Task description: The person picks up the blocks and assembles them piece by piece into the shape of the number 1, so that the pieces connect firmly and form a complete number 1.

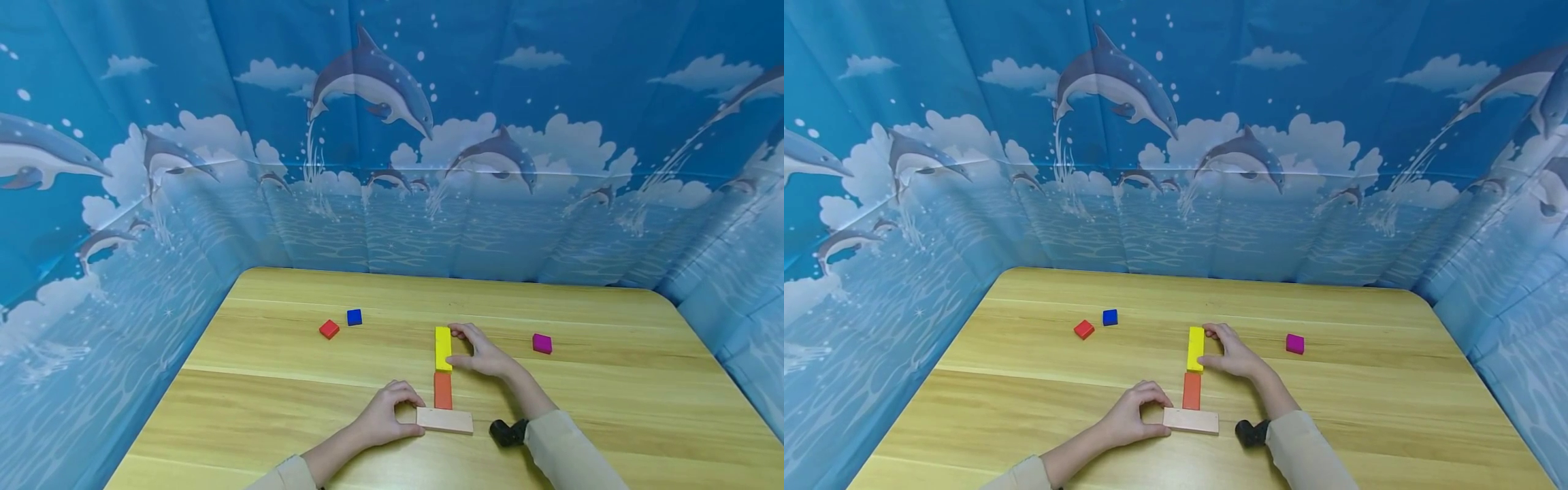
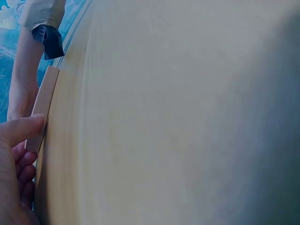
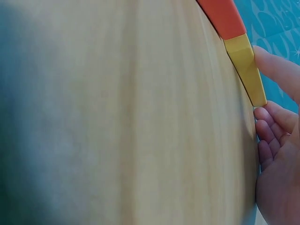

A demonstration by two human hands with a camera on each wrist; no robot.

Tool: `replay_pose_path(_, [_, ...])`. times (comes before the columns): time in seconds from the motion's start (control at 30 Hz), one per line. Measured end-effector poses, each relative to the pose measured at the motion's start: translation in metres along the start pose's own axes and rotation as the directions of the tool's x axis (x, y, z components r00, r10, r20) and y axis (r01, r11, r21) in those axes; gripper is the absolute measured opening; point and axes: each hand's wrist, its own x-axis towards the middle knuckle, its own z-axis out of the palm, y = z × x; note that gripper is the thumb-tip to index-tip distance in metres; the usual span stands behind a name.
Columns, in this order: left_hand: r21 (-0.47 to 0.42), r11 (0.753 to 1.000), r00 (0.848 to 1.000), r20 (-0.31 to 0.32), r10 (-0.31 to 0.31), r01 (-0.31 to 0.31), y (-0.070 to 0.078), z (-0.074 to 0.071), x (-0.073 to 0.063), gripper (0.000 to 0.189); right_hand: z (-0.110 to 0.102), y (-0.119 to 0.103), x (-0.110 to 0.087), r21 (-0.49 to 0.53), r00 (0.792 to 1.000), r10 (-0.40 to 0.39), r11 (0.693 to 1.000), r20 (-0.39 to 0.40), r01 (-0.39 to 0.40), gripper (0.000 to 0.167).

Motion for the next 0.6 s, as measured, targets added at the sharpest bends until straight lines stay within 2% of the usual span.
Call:
replay_pose_path(0.4, [0.004, 1.000, 1.000, 0.003, -0.015, 0.015, 0.0015, 0.0000, -0.0014, 0.030, 0.0022, -0.0029, -0.0016, -0.014, 1.000, -0.013, 1.000, -0.004, 0.013, 0.068])
replay_pose_path(0.6, [0.014, 1.000, 1.000, -0.001, -0.001, 0.001, 0.0006, 0.0011, -0.0017, 0.030, 0.0031, -0.0014, -0.0018, -0.021, 1.000, -0.013, 1.000, -0.004, 0.012, 0.067])
